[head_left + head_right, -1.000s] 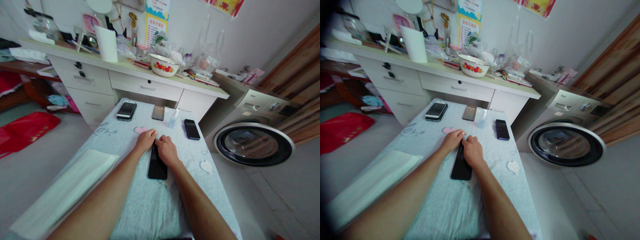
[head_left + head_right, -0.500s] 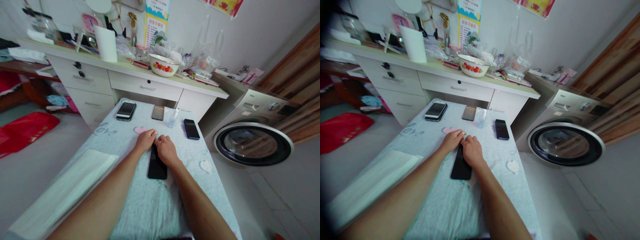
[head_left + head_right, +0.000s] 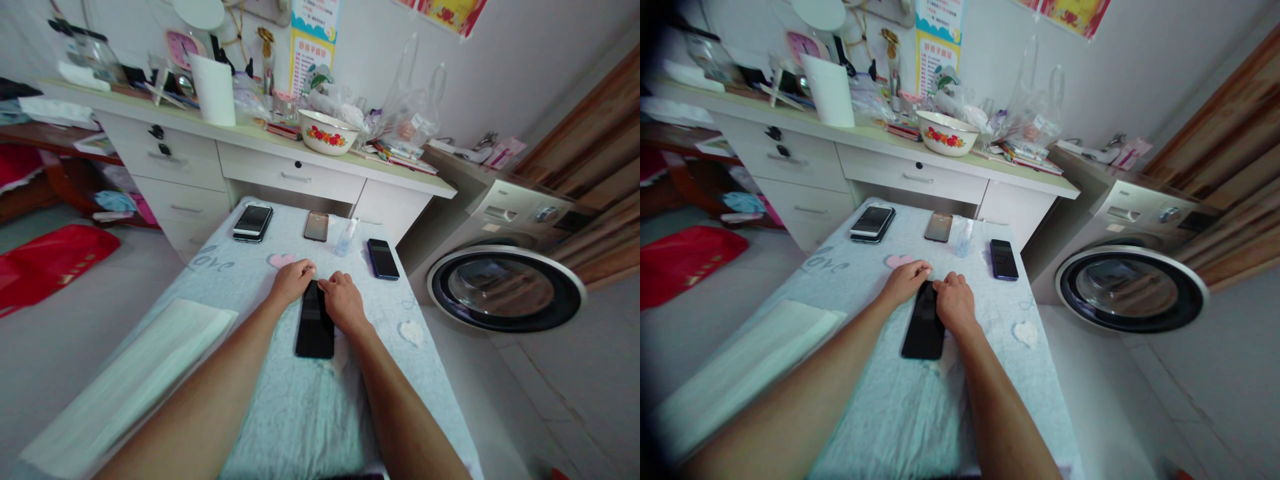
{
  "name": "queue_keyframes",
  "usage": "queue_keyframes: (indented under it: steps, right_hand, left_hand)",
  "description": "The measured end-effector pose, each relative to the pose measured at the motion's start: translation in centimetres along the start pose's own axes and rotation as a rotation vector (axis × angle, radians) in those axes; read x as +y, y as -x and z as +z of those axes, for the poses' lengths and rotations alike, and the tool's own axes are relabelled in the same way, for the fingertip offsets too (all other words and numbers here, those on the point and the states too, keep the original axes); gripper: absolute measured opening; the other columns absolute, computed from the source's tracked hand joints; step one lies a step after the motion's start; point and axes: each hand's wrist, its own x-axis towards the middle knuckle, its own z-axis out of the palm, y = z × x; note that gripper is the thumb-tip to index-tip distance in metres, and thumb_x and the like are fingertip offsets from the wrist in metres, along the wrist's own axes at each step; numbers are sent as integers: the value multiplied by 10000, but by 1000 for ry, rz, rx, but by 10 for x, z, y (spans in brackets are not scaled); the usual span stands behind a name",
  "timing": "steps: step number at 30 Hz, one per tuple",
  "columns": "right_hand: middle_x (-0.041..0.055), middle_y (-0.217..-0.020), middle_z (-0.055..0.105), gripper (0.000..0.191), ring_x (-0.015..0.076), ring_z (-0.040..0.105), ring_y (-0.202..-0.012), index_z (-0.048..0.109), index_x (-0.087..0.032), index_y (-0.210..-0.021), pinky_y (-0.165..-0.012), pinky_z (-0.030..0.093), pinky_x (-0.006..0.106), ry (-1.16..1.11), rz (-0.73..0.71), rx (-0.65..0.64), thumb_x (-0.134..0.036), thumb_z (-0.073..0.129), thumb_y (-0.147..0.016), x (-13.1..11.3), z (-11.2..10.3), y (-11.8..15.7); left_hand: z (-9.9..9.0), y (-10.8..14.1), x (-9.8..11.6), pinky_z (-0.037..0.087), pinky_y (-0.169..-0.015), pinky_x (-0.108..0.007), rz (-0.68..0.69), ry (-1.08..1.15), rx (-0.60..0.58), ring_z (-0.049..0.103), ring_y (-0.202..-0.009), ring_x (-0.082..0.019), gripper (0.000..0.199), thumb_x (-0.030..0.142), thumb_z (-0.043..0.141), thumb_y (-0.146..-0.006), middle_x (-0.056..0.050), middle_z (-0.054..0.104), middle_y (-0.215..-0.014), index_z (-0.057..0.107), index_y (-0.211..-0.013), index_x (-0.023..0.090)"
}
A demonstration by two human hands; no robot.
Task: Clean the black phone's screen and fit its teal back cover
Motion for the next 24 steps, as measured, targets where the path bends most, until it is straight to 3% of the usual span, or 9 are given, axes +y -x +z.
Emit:
queue_keyframes:
  steps: [6,24]
  right_hand:
    - [82,-969,580,344,203,479,-922,706,-240,-1035,-827,371,293,-18,29,23,-289,366,-1013,6,-2,6]
    - [71,-978,589,307,201,490,-961,694,-256,-1052,-793,391,270,-24,132,68,-300,393,-1010,7,4,11]
  left_hand:
    - [1,0,0,435,-659,-254,-21,4,-10,644,-741,-164,223,259,481,-828,-15,721,-792,670,-933,205]
    - [3,-1,-3,445,-660,-255,-26,8,-4,646,-744,-166,215,246,493,-810,-12,713,-768,670,-927,212]
